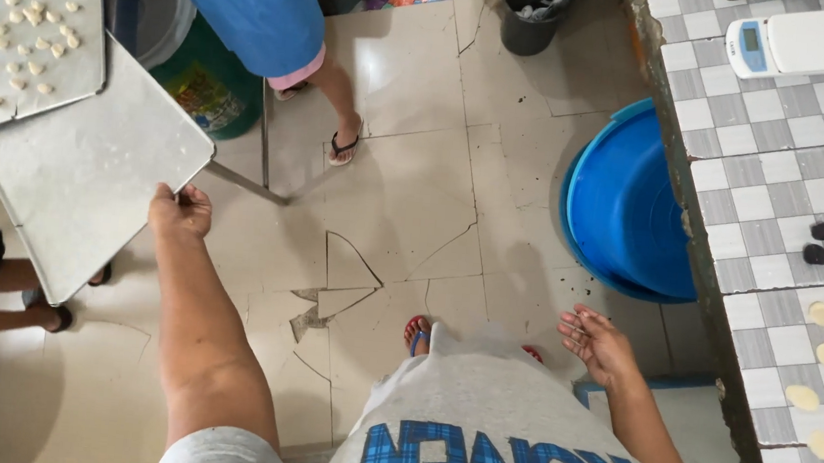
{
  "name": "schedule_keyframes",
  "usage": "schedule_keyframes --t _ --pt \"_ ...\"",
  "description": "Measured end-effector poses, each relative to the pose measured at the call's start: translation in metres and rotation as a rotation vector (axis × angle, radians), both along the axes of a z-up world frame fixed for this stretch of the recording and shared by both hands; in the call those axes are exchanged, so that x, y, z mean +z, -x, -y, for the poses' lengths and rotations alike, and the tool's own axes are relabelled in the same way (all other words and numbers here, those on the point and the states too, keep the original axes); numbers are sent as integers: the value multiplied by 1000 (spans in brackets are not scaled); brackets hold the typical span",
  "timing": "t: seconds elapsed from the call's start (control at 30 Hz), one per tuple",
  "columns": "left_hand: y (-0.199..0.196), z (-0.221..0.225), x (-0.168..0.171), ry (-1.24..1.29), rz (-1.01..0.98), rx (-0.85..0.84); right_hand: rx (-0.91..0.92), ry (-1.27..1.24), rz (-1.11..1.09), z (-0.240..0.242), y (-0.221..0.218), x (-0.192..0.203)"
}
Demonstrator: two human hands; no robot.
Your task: Placing small portions of dark filling onto circular dough pieces arranged on a checkered work surface in a bakery.
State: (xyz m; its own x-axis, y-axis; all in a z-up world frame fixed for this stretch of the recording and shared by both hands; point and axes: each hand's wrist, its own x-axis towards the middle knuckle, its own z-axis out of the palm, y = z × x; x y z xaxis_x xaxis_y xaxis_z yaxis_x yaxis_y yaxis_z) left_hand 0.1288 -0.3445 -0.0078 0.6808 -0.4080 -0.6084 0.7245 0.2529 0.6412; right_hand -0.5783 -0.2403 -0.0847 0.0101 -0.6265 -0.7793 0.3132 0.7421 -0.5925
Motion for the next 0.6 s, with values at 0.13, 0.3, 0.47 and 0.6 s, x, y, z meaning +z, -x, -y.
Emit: schedule_keyframes --t 0.13,0.3,0.47,0.6 --pt "-19 30 -20 9 -22 -15 -56 0 -18 -6 -12 20" --pt "10 49 -9 193 -110 -59 -123 -39 -20 -11 -29 37" --pt "31 87 8 338 -266 2 -169 -42 -17 -16 -35 24" --pt "12 108 -43 209 -298 237 -207 -27 -26 -14 -41 18"
